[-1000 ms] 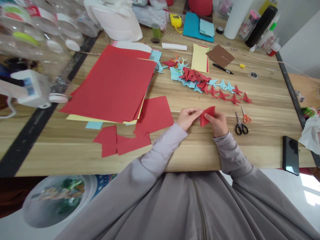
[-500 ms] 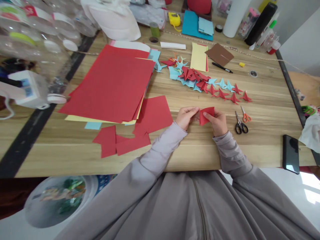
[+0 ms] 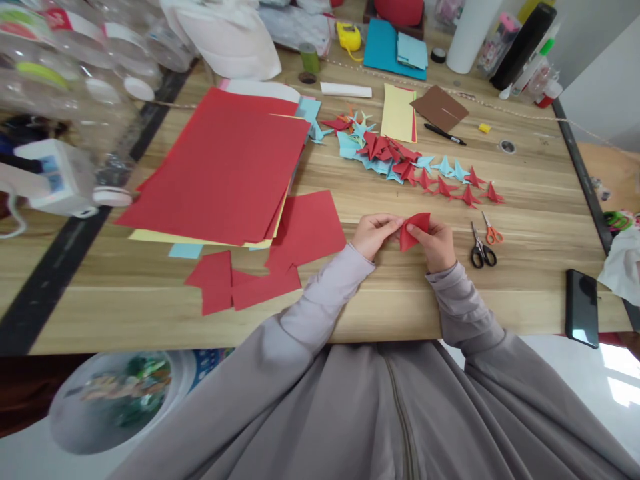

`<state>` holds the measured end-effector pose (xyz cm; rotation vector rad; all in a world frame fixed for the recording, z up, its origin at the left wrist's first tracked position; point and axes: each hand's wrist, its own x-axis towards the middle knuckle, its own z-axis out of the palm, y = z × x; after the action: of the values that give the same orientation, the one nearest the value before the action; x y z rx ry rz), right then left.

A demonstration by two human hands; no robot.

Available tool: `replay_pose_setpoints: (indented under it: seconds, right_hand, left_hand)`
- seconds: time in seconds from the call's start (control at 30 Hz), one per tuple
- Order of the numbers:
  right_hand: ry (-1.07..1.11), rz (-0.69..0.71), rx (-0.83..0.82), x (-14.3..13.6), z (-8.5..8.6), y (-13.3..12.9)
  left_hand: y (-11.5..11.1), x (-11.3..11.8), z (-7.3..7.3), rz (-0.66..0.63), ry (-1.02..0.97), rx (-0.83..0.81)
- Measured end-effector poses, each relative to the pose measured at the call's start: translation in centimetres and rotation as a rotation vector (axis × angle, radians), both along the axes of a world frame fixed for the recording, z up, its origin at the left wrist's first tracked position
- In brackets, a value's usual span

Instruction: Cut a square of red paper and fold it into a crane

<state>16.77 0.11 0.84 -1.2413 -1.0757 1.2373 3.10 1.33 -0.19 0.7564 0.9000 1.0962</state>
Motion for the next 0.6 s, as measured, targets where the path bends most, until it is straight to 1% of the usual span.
replay_pose_setpoints:
  seconds: [0.13, 0.27, 0.33, 0.5, 0.6]
  right_hand:
    - [-0.016, 0.016, 0.007, 0.07, -0.02, -0.04]
    - [-0.043, 0.019, 0.009, 0.09, -0.06, -0.02]
    - [-0.056, 0.015, 0.007, 0.07, -0.13, 0.01]
    - [-0.071, 0.001, 0.014, 0.00, -0.19, 0.01]
    - [-0.067, 0.008, 0.021, -0.03, -0.07, -0.09]
  left_hand:
    - [0.01, 0.04, -0.11, 0.010, 0.059, 0.064]
    - [0.03, 0.03, -0.21, 0.053, 0.186, 0.183]
    - [0.04, -0.01, -0.29, 0.065, 0.220, 0.227]
    - [0.08, -0.05, -0.60, 0.071, 0.231, 0.249]
    - [0.12, -0.03, -0.68, 0.101, 0.254, 0.267]
